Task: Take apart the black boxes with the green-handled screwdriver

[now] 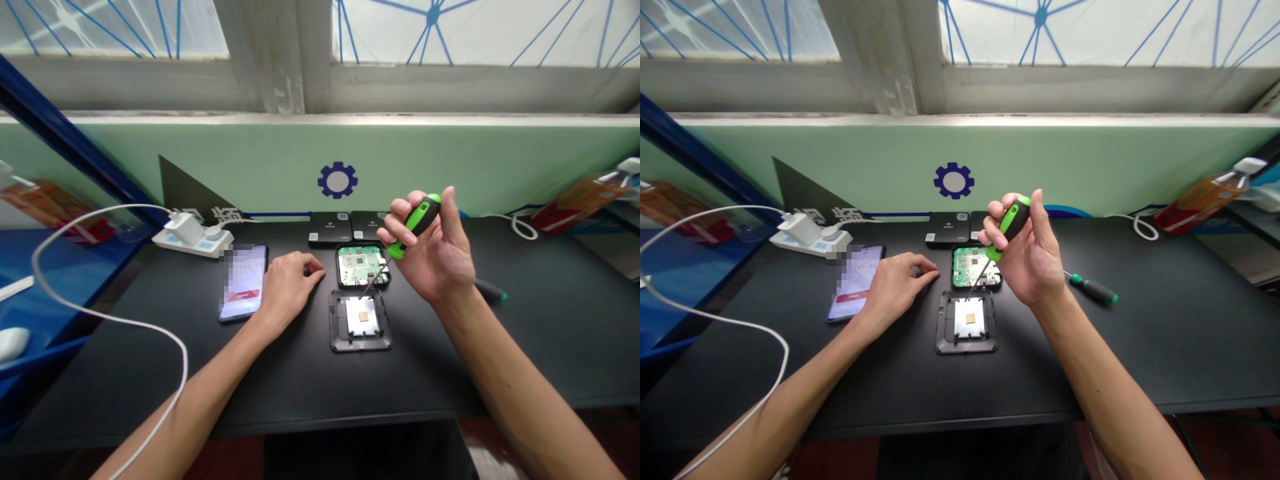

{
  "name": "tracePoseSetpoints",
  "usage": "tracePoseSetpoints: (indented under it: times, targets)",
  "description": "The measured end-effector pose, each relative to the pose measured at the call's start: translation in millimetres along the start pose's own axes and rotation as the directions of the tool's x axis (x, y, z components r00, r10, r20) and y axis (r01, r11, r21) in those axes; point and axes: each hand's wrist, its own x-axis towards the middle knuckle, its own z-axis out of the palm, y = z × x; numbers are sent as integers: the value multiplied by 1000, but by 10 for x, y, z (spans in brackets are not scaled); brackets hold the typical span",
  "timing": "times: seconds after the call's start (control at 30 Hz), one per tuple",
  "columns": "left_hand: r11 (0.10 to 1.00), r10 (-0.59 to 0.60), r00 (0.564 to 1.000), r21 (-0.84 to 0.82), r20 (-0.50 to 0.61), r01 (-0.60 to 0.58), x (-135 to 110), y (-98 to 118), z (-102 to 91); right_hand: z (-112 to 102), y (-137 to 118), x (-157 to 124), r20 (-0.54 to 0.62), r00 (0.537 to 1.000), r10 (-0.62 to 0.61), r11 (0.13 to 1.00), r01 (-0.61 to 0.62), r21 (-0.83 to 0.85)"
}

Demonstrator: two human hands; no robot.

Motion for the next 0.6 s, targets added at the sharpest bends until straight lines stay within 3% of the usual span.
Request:
tracePoseSetpoints:
  times: [0.17, 0.27, 0.37, 0.43, 0.5, 0.6]
  targets:
    - [998, 40, 997, -39, -64, -43, -4, 128, -70, 17, -13, -4, 46, 999, 7, 999, -5, -39]
    - [964, 218, 973, -137, -76, -227, -19, 316, -196, 23, -32, -39, 133, 989, 62, 998, -58, -37]
    - [869, 444, 894, -274, 62, -413, -56, 463, -275, 13, -47, -82, 320, 934, 160, 987, -155, -42]
    - [817, 532, 830, -356, 167, -453, -91, 510, -265, 1, -47, -99, 438, 876, 203, 978, -201, -51]
    - [798, 565, 791, -400, 234, -452, -130, 523, -214, -12, -41, -102, 502, 835, 226, 972, -229, -56]
    - [803, 567, 774, -402, 284, -441, -182, 520, -118, -32, -28, -87, 539, 808, 240, 966, -254, -50]
